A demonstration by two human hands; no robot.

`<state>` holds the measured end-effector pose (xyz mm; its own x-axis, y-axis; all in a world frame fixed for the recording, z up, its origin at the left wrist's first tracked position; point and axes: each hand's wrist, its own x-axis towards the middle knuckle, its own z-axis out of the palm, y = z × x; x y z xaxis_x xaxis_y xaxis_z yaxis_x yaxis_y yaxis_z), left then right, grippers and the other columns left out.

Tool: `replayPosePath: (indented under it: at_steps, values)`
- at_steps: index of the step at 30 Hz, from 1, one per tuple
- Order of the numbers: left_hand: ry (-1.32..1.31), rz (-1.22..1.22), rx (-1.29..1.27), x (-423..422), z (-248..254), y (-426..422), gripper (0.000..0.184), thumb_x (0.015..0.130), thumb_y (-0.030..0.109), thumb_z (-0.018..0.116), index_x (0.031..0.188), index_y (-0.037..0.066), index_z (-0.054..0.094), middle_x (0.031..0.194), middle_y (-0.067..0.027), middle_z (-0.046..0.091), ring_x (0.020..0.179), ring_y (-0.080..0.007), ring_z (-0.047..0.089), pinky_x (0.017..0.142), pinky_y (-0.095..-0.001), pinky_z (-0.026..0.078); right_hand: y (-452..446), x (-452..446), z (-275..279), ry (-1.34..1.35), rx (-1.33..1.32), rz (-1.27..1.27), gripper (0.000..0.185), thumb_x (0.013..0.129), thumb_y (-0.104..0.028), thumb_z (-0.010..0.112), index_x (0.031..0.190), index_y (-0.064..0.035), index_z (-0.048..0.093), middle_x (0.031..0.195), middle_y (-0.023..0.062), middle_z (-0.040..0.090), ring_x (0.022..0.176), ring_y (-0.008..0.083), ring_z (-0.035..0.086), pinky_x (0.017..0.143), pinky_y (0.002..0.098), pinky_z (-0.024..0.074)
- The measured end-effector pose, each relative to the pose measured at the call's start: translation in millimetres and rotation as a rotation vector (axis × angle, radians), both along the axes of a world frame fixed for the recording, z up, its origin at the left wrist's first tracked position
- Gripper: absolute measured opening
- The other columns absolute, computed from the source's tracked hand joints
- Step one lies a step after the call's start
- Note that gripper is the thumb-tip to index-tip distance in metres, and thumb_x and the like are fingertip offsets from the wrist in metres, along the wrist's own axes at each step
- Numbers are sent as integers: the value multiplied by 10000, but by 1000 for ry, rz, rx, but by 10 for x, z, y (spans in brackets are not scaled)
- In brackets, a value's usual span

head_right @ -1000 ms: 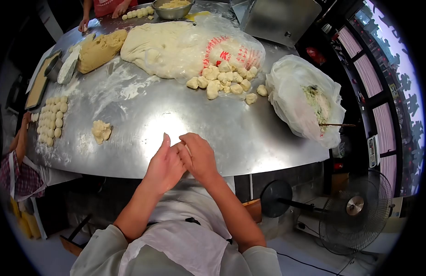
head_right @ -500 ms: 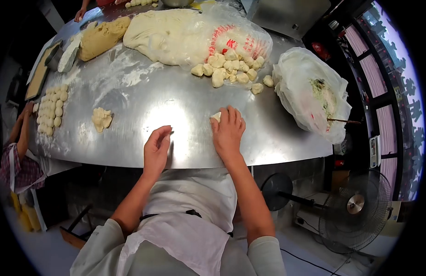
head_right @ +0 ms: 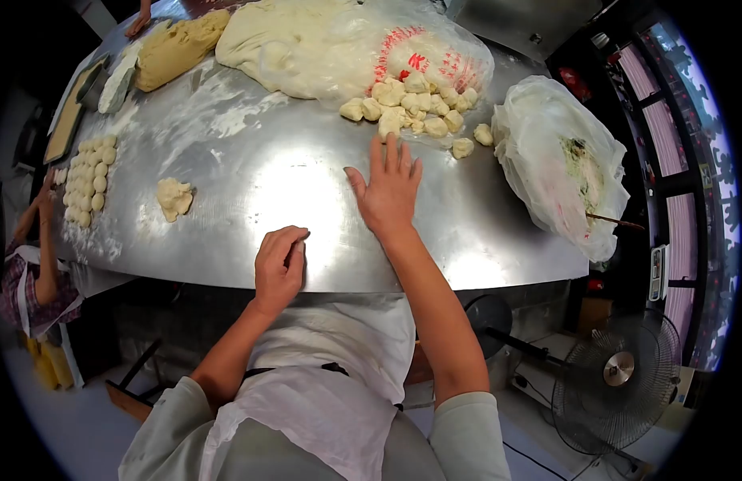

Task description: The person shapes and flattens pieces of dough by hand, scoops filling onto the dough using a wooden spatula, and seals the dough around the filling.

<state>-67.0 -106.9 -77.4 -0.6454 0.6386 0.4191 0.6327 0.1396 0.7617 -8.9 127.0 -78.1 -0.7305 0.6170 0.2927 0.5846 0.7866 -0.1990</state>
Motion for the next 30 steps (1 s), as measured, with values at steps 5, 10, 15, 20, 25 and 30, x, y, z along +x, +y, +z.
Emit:
replayPosePath:
  at_steps: [5,10,15,20,25,30]
  values:
    - [15,9,-39,28,22,41,243,906,-61,650,1138,-5,698,1107,-158,712,986,-337,665,849,-411,544,114,47,-93,121,-74,20,719,1040,-482,596,1570,-33,408,1619,203,393,1503,407,337,1252,574,187]
    - [-20,-5,-27,33,7,-36,254,899,-52,654,1144,-2,696,1102,-146,710,984,-330,656,862,-411,530,102,418,86,448,-388,-17,529,972,-265,748,1365,21,540,1394,241,563,1265,401,545,1104,482,408]
    - [41,-19,-60,8,-1,53,272,884,-42,656,1145,20,699,1108,-120,705,982,-312,642,871,-408,501,-239,677,16,343,-385,44,418,924,-159,791,1219,16,553,1248,202,633,1150,346,609,984,409,491]
    - [46,-37,-107,16,31,22,273,872,-38,654,1132,30,699,1132,-95,698,996,-299,634,873,-404,490,-321,230,293,528,-851,-34,432,913,-162,802,1230,-1,557,1136,153,665,1051,273,641,899,370,526]
    - [51,-33,-104,18,34,28,287,846,-46,659,1119,31,701,1130,-88,695,989,-294,631,869,-404,485,21,-284,451,462,-707,99,449,926,-180,784,1287,2,589,1146,166,661,1040,272,638,904,388,530]
    - [80,-16,-99,19,76,51,281,833,-75,684,1091,33,719,1088,-85,699,938,-289,630,832,-390,487,635,-400,293,376,-189,-54,504,873,-156,811,1318,-21,616,1082,164,617,1019,345,611,916,433,515]
